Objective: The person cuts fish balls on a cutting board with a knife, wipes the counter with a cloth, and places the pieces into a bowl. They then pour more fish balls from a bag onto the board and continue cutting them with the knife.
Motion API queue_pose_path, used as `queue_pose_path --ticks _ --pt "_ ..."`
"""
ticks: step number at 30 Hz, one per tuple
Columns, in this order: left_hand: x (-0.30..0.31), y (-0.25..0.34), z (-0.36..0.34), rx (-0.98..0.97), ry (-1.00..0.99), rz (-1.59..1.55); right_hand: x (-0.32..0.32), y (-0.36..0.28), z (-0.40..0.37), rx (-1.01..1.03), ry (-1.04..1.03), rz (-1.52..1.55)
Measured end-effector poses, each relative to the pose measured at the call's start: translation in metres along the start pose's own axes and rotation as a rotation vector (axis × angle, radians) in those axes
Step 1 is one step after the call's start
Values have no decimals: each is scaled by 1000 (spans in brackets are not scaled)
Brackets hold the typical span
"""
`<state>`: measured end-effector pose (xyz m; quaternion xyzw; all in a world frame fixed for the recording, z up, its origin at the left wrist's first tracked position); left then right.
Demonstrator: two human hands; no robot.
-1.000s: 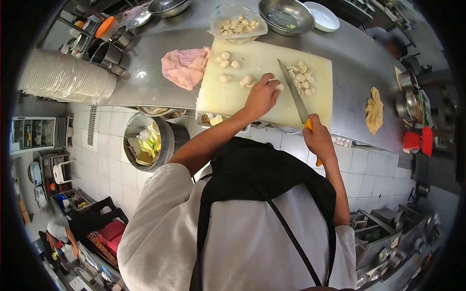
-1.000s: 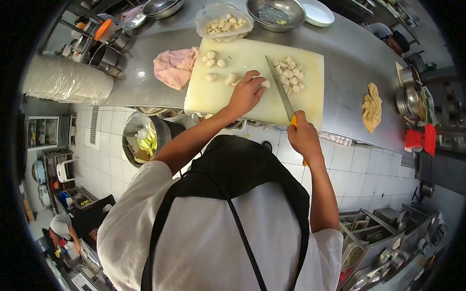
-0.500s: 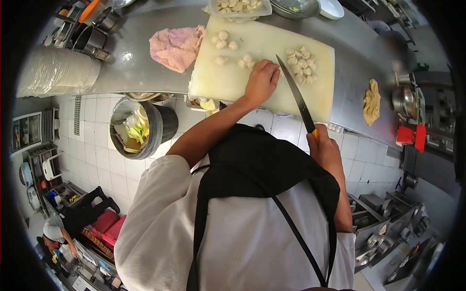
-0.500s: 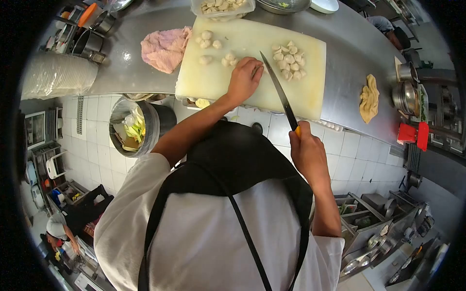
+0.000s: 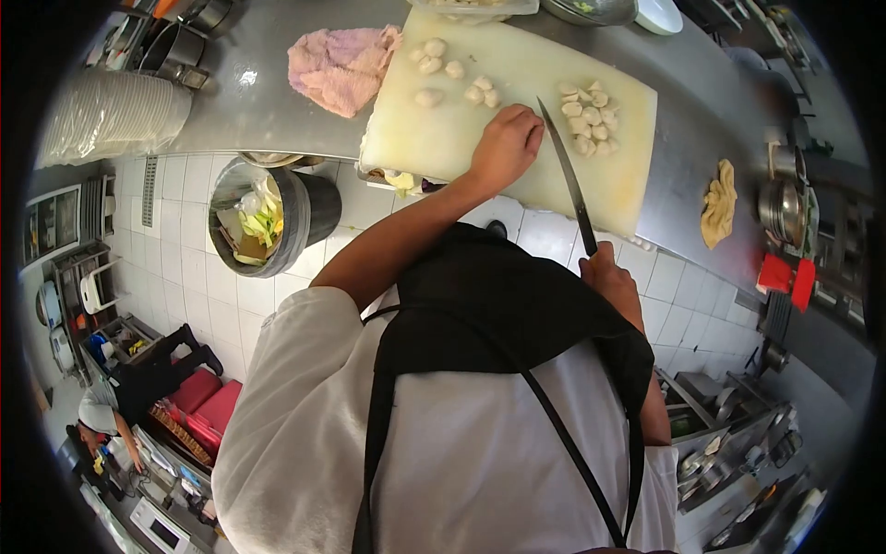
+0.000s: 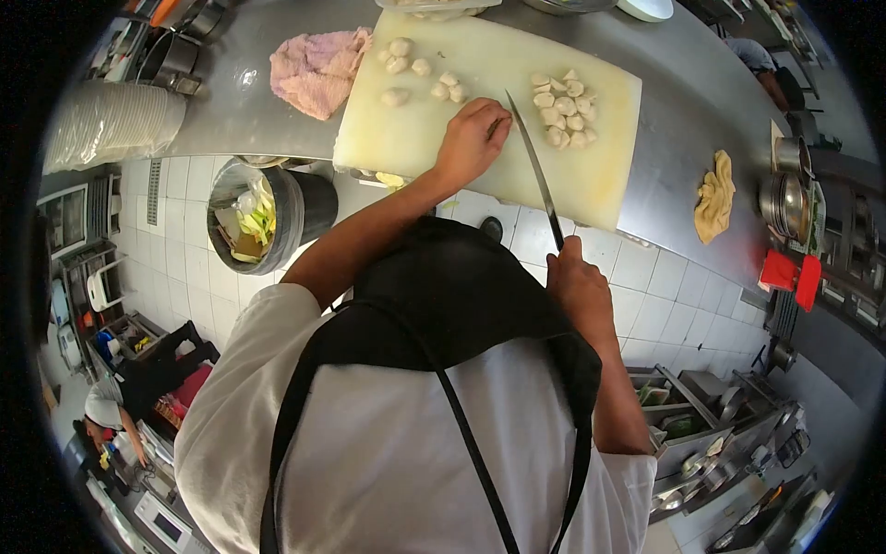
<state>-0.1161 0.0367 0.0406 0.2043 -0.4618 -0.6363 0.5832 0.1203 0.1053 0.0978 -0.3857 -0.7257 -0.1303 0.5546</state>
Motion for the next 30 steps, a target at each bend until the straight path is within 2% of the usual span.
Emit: queue_pose_path --ticks 7,11,14,16,19,22,23,26,30 --pt "1 2 1 -38 30 28 -37 1 38 -58 -103 -36" --pt "1 4 2 -72 24 28 -4 -6 52 140 120 166" --pt "9 8 0 -98 29 17 15 -11 47 76 143 257" --pt "28 14 4 -69 41 -21 27 -14 35 115 185 265" --pt "62 25 28 -288 69 233 31 -16 13 155 150 308" --pt "56 3 40 -336 -73 332 1 -2 6 69 -11 350" --pt "49 -6 38 -375 -150 430 -9 1 7 101 -17 368" --pt "39 -17 33 -405 -246 468 -26 8 11 77 -18 346" --pt "21 -22 28 -386 -296 508 -20 14 15 83 111 304"
Point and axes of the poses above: each hand's wrist, its own z-axis towards the middle knuckle, its own x-axis out of the back of the hand, y = z × x, the point moved 9 cm from there along z, towards the middle knuckle, and after that the axes turned 11 degrees about y, right-handed, at the moved point
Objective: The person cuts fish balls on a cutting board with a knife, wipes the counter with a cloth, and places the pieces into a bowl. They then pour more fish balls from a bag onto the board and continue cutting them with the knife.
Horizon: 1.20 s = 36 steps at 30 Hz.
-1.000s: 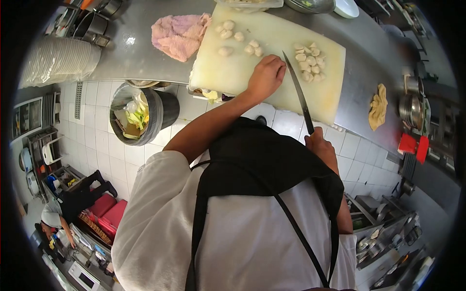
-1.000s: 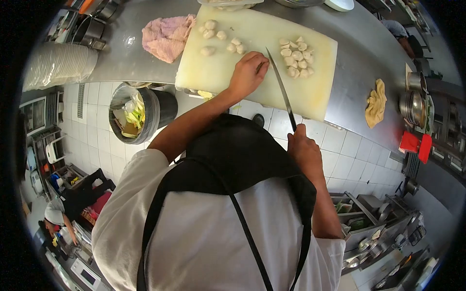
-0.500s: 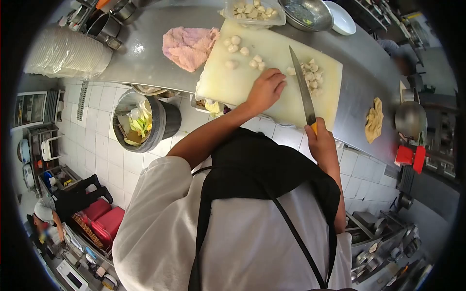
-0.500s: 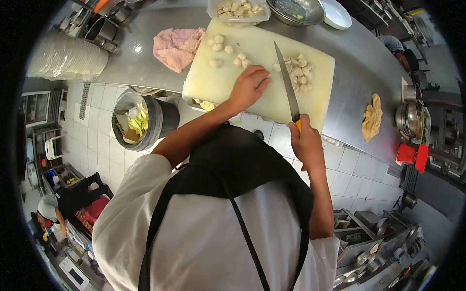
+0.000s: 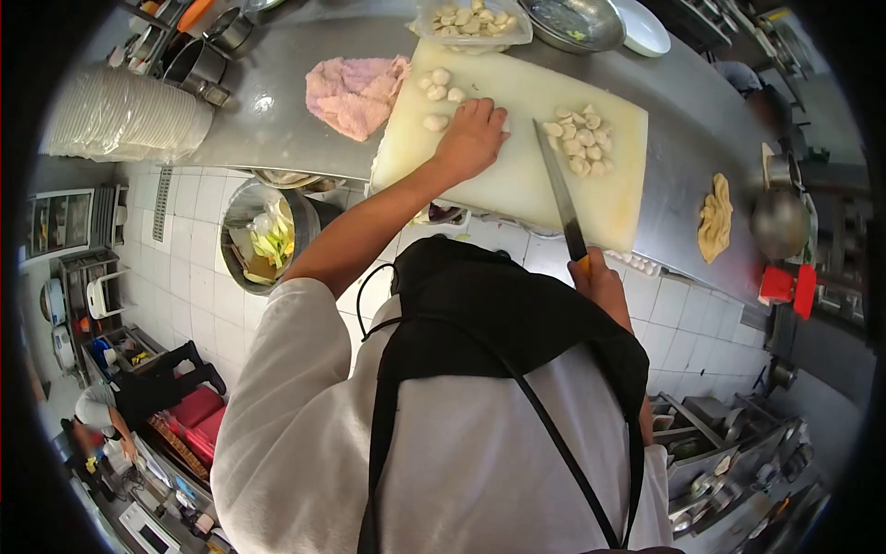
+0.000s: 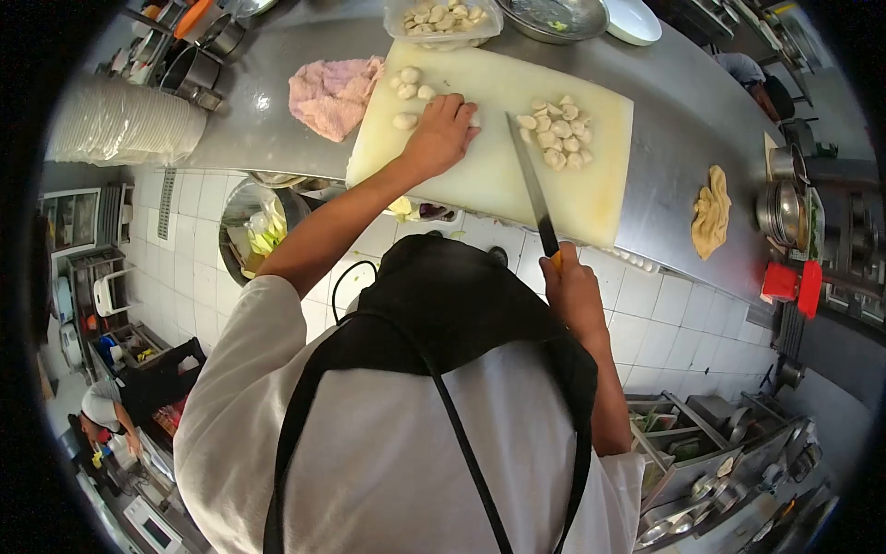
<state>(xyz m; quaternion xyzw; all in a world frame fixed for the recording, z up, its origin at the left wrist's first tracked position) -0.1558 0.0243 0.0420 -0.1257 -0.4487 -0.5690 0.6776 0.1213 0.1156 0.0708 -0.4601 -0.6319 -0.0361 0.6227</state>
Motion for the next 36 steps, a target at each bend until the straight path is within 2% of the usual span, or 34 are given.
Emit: queue_pose_path --ticks 5,8,17,20,23,26,29,36 --pt "-20 13 5 -67 -160 77 8 6 4 -19 27 -13" --pt "-21 17 6 -84 -158 72 7 6 6 -14 30 -20" --pt "-32 35 12 -90 -81 27 7 6 7 -28 30 -37" --pt "-19 44 14 -37 -91 -3 8 5 6 -27 30 -36" --pt "-5 50 4 5 -19 20 11 0 6 -11 33 -42" --pt "0 37 -5 117 91 -138 16 -5 4 -43 20 -24" --pt "0 27 -9 162 117 -237 21 -14 -1 -68 -10 -15" --pt "1 22 -5 198 180 -349 25 -23 -8 -54 -29 -28"
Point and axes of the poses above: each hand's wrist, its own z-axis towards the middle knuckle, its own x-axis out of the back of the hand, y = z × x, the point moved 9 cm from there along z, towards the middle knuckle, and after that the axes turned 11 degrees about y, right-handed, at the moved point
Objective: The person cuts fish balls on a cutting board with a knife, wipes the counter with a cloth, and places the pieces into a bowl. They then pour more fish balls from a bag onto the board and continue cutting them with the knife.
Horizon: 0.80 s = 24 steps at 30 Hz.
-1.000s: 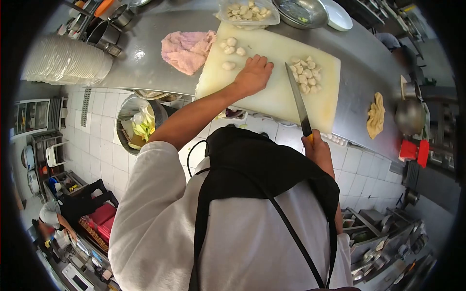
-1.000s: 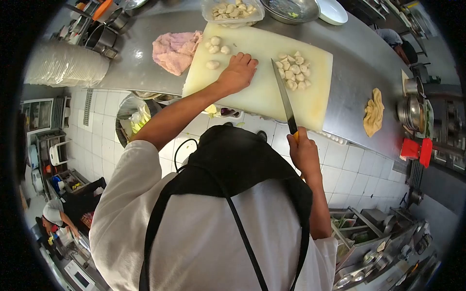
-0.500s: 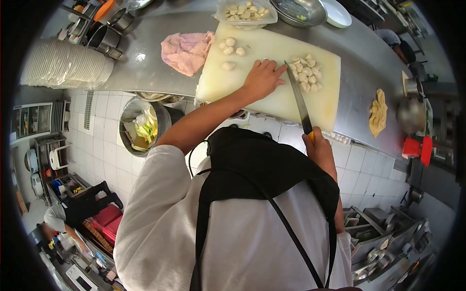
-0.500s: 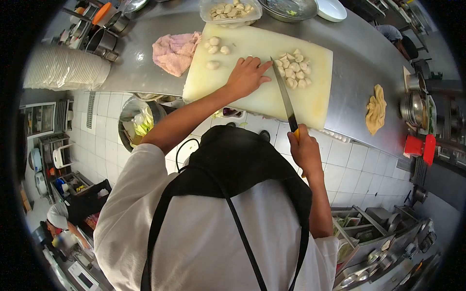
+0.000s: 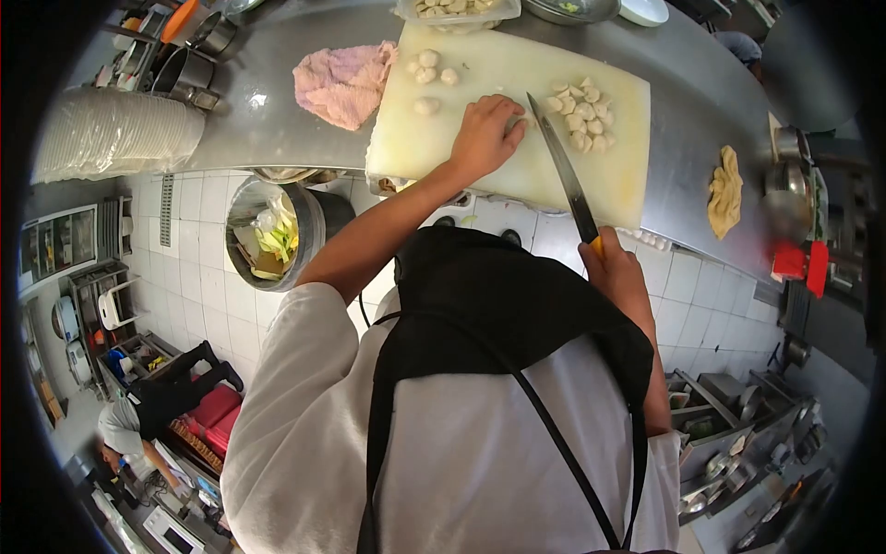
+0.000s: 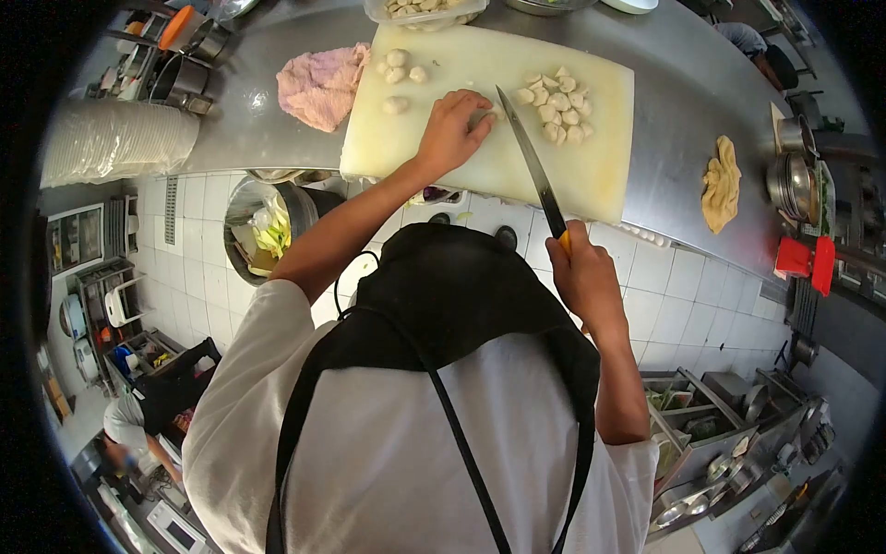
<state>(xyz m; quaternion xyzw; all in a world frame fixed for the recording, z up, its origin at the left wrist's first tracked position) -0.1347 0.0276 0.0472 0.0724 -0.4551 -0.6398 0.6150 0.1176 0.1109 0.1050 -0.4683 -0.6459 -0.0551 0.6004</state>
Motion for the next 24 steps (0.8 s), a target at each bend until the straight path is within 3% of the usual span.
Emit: queue_pose_path --ticks 21,24 --pt "1 -6 2 62 65 -24 1 -6 6 14 -107 78" --pt "1 -9 4 77 68 -29 -1 -6 7 -124 -215 119"
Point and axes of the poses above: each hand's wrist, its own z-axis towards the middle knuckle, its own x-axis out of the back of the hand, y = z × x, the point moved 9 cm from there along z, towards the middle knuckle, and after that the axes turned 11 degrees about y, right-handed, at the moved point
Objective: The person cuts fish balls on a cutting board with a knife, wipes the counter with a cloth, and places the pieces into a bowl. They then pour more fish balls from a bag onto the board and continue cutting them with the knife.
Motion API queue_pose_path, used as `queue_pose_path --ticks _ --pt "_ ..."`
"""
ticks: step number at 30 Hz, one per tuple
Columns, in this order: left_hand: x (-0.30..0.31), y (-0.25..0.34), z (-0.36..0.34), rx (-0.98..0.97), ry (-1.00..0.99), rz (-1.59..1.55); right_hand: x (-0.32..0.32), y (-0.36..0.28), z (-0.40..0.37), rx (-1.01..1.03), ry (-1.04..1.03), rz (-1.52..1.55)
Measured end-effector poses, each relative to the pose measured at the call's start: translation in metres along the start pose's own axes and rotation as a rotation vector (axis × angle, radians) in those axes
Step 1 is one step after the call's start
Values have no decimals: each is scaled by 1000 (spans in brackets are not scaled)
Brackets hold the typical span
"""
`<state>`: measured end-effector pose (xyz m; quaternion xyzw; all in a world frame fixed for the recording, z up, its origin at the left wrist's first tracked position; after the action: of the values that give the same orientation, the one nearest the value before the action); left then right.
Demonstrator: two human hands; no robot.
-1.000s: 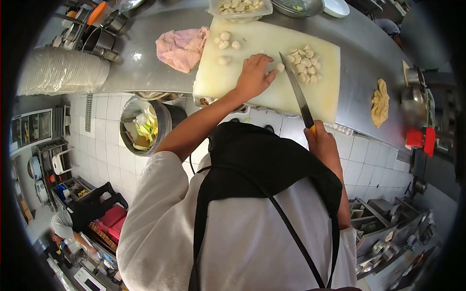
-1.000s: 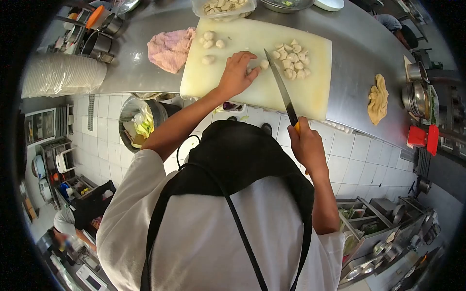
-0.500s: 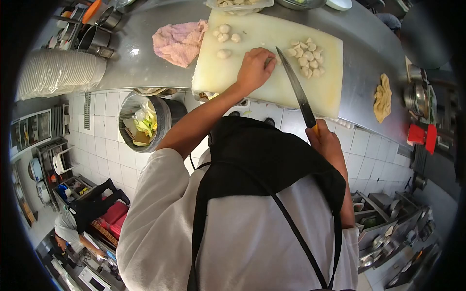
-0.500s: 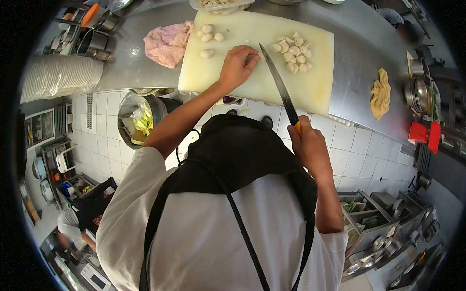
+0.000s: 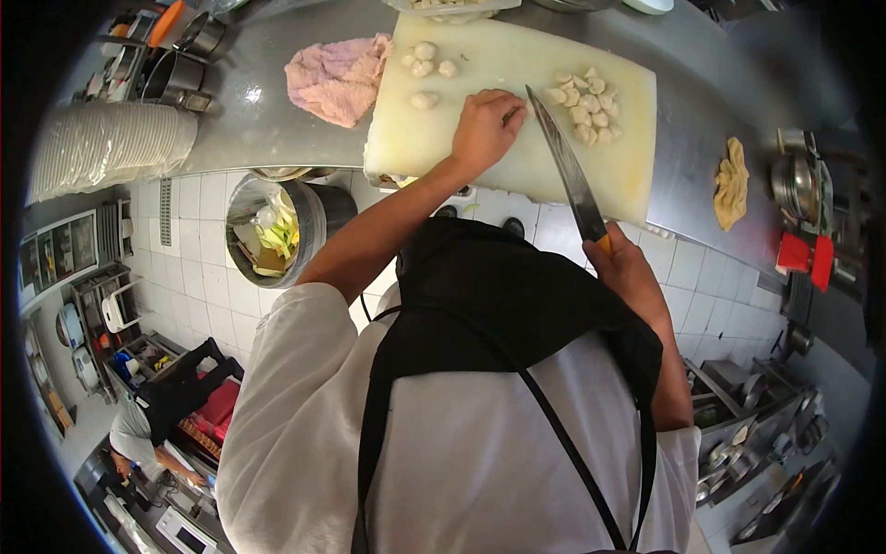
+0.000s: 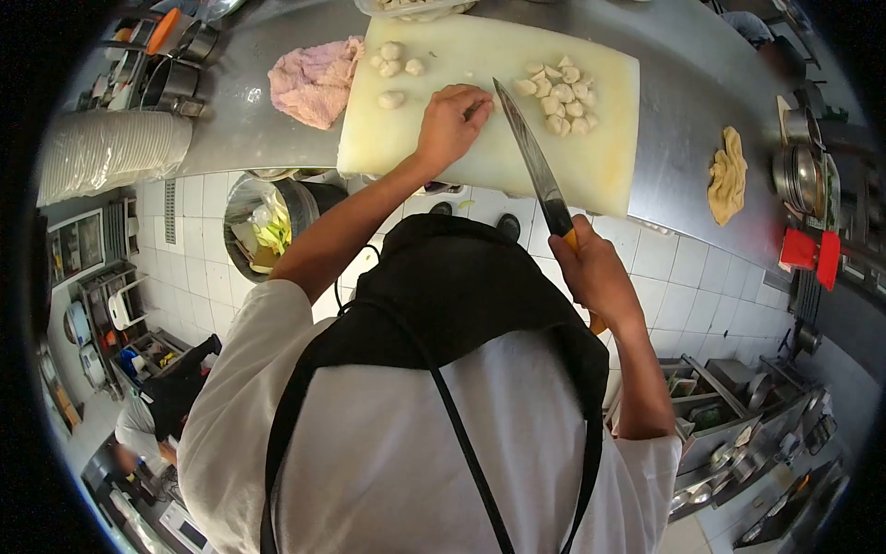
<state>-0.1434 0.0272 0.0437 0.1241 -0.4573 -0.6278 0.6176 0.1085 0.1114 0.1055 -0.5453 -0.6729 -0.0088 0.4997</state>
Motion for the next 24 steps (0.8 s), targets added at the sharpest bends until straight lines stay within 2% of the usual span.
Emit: queue_pose_path --ticks 6,9,13,17,20,21,24 --pt "1 1 0 19 2 -20 -5 7 7 -1 -11 -20" --pt "2 0 -1 -4 8 5 -18 17 20 149 37 -73" --pt "4 2 3 -27 37 14 -33 16 25 97 -17 -50" --pt "2 5 -1 -81 34 27 -42 18 35 200 51 -87" --pt "-1 6 1 -72 -1 65 -33 15 33 121 -16 -18" --pt "-1 11 3 -125 4 58 -25 11 27 -47 -77 5" --pt "-3 15 1 -134 12 20 -20 20 36 155 108 -50"
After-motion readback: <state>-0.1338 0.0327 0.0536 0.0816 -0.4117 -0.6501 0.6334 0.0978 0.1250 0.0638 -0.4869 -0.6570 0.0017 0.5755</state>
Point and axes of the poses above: each hand's wrist, its own z-axis towards the middle knuckle, its own x-axis out of the back of the hand, y = z × x, the point moved 9 cm from there along z, towards the middle knuckle, and after that the axes turned 11 degrees about y, right-handed, at the moved point
